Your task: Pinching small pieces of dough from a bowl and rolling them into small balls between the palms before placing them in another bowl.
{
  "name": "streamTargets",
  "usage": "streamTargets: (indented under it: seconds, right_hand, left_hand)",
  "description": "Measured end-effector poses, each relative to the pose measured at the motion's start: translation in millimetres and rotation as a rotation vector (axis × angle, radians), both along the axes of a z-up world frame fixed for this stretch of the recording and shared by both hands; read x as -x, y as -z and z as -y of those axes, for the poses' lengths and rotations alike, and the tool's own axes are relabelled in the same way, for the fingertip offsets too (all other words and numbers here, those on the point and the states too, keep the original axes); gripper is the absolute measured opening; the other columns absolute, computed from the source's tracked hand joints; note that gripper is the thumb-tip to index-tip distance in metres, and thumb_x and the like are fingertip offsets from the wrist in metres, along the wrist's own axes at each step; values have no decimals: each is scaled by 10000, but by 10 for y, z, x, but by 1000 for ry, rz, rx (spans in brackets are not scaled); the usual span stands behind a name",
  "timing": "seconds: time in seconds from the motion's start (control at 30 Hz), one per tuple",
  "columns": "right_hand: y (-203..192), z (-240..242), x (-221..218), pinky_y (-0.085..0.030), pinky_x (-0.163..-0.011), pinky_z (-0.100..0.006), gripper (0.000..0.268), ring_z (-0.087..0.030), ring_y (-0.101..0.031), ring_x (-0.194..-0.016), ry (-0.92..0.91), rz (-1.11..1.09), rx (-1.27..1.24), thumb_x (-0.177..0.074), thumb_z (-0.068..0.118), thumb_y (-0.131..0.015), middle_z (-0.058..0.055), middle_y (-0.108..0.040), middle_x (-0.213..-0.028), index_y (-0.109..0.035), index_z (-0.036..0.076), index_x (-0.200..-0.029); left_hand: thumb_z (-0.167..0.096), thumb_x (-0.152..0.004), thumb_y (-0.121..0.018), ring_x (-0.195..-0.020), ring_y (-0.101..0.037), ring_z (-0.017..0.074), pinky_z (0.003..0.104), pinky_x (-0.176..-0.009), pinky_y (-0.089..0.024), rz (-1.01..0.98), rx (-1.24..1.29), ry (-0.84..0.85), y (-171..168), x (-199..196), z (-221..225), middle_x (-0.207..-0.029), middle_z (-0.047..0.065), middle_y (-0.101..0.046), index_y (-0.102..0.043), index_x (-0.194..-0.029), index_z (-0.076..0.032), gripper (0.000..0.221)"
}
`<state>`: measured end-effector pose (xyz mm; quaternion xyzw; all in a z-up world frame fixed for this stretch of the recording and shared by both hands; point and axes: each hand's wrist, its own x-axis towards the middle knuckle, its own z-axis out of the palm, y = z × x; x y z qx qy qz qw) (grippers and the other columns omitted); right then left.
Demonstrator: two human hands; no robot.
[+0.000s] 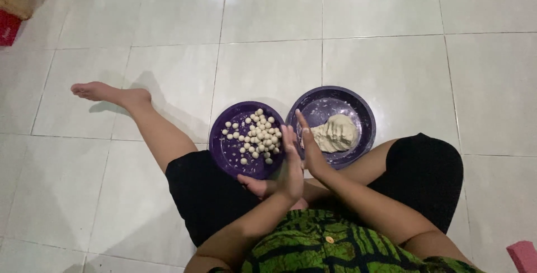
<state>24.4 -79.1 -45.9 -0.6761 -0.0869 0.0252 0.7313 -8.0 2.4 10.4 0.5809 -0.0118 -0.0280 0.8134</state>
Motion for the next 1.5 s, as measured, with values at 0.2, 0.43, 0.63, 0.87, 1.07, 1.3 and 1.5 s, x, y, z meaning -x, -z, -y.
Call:
streamTargets:
  seconds: [0.2, 0.43, 0.63, 0.87, 1.07, 1.3, 1.5]
  right_hand:
    - [167, -85, 209, -104, -1156, -550, 681, -427, -118, -1441, -14, -113, -35, -1067, 470, -217, -245, -157, -1569, -197, 32, -1588]
    - [254, -40, -13, -187, -1061, -513, 681, -386, -209, -1312, -50, -254, -118, -1045, 502, -293, -214, -240, -1432, -272, 51, -1555]
    - [405, -131, 142, -253, -985, -484, 682, -353, -282, -1209, -78, -387, -153, -1027, 527, -354, -189, -308, -1322, -331, 66, -1528]
    - [519, -39, 46, -335, -891, -447, 684, -312, -373, -1080, -112, -536, -226, -1005, 559, -430, -158, -392, -1185, -406, 84, -1495]
    - [636, -383, 145, -401, -815, -418, 685, -279, -447, -977, -135, -662, -265, -987, 585, -491, -133, -459, -1076, -466, 99, -1469]
    - [590, -481, 181, -467, -739, -388, 687, -246, -520, -874, -169, -790, -333, -969, 610, -552, -108, -526, -966, -526, 114, -1443]
    - [-61, 250, -245, -415, -1091, -506, 495, -376, -534, -1325, -28, 73, 596, -944, 247, -697, -203, -611, -1345, -592, 93, -1402]
  left_hand:
    - [-455, -1085, -261, -1533, 30, 426, 659, -1201, -56, -184, 76, -71, 301, -115, -55, -1700, 124, 62, 57, -1637, -200, 686]
    - [-570, -1047, -208, -1544, -107, 372, 269, -839, -454, -113, -194, -16, 281, -53, -7, -1696, 162, -77, 56, -1638, -206, 743]
    - [-465, -1090, -224, -1556, -111, 304, 348, -1126, -328, -169, -88, -102, 482, -152, -91, -1696, 117, -126, -103, -1641, -145, 649]
    - [-467, -1016, -548, -1563, -67, 242, 404, -1249, -154, -408, -5, -144, 742, 104, 101, -1711, 68, -36, -94, -1648, -232, 814]
    - [-535, -1021, -491, -1398, -457, 248, 427, -1192, -295, -887, 463, -458, 833, -44, -282, -1506, 23, -510, -467, -1518, -142, 634]
    - [-752, -885, -491, -1510, -316, 260, 489, -1191, -291, -925, 740, -614, 1689, -29, -916, -1704, 2, -172, -154, -1639, -257, 963]
    - [-532, -1013, -489, -1552, -199, 318, 566, -1233, -135, -780, 536, -485, 1611, -246, -926, -1694, 76, -143, -188, -1614, -262, 724]
